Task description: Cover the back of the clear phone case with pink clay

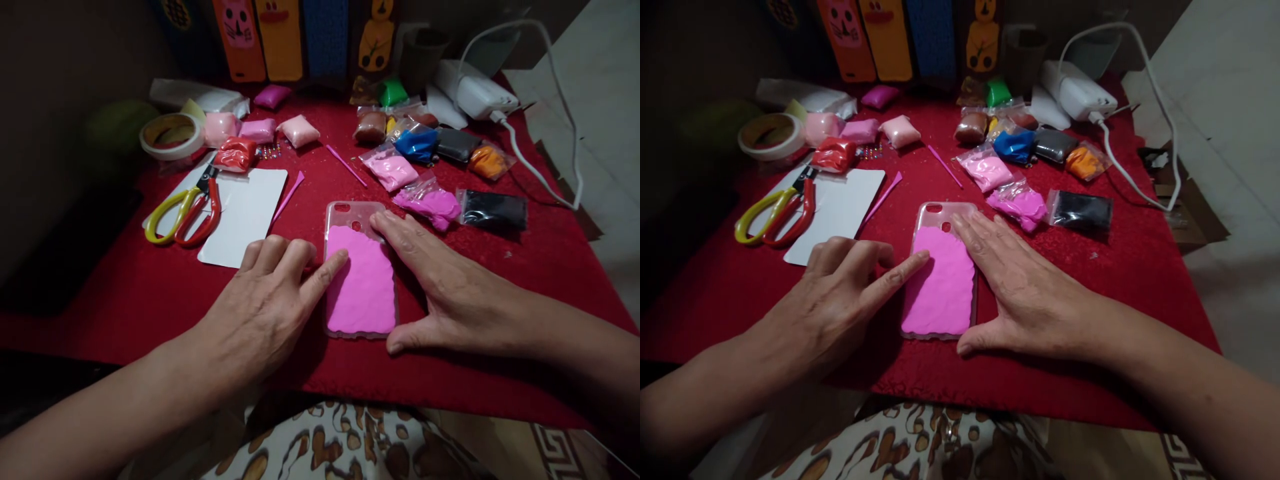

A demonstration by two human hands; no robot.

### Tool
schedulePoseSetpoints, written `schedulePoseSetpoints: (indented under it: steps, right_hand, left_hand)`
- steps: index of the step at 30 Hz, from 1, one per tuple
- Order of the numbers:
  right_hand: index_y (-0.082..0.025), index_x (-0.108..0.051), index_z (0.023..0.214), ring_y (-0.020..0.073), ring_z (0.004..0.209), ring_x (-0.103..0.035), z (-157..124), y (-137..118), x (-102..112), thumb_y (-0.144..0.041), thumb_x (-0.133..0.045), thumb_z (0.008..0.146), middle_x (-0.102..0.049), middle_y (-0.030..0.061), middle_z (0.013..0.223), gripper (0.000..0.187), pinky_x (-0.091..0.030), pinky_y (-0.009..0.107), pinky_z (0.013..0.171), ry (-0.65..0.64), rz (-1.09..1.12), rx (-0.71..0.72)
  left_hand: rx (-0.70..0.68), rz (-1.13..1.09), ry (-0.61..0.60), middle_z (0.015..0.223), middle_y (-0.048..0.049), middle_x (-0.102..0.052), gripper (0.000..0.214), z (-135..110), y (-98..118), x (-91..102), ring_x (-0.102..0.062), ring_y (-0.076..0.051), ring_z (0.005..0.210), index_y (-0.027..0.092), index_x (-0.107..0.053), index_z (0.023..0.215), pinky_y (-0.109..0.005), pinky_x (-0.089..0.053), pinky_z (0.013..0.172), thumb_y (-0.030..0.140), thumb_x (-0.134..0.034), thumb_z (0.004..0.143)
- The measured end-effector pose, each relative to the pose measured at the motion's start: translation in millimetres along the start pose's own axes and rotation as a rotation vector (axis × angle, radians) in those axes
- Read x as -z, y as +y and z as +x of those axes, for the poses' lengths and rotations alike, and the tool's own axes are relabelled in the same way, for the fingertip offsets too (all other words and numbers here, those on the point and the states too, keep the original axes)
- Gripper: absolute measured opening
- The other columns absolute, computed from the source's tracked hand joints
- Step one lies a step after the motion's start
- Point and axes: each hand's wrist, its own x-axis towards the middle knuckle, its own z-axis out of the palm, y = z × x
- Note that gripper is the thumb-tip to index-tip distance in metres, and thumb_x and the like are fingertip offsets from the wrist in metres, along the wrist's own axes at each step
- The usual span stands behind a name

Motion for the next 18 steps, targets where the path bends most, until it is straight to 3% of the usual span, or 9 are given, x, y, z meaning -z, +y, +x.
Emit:
schedulePoseSetpoints:
  steps: [12,18]
  right_hand:
    - [-0.004,-0.007,0.159,0.0353,0.154,-0.014,0.1,0.6,-1.2,-0.076,-0.066,0.073,-0.019,0.0251,0.165,0.126,-0.021,0.055,0.122,0.001,-0.020,-0.006]
    - [-0.006,-0.004,0.159,0.0351,0.154,-0.013,0.3,-0.3,0.4,-0.073,-0.067,0.075,-0.019,0.0251,0.165,0.125,-0.021,0.055,0.122,-0.005,-0.004,-0.001]
  left_hand:
    - [0.006,0.077,-0.044,0.100,-0.0157,-0.059,0.047,4.8,3.0,-1.0,-0.047,-0.029,0.087,0.004,-0.051,0.138,-0.045,-0.046,0.075,0.008,-0.039,0.094]
    - [0.015,0.059,-0.054,0.106,-0.0151,-0.058,0.051,6.9,-3.7,0.5,-0.046,-0.027,0.090,0.008,-0.045,0.145,-0.043,-0.044,0.078,0.009,-0.035,0.095]
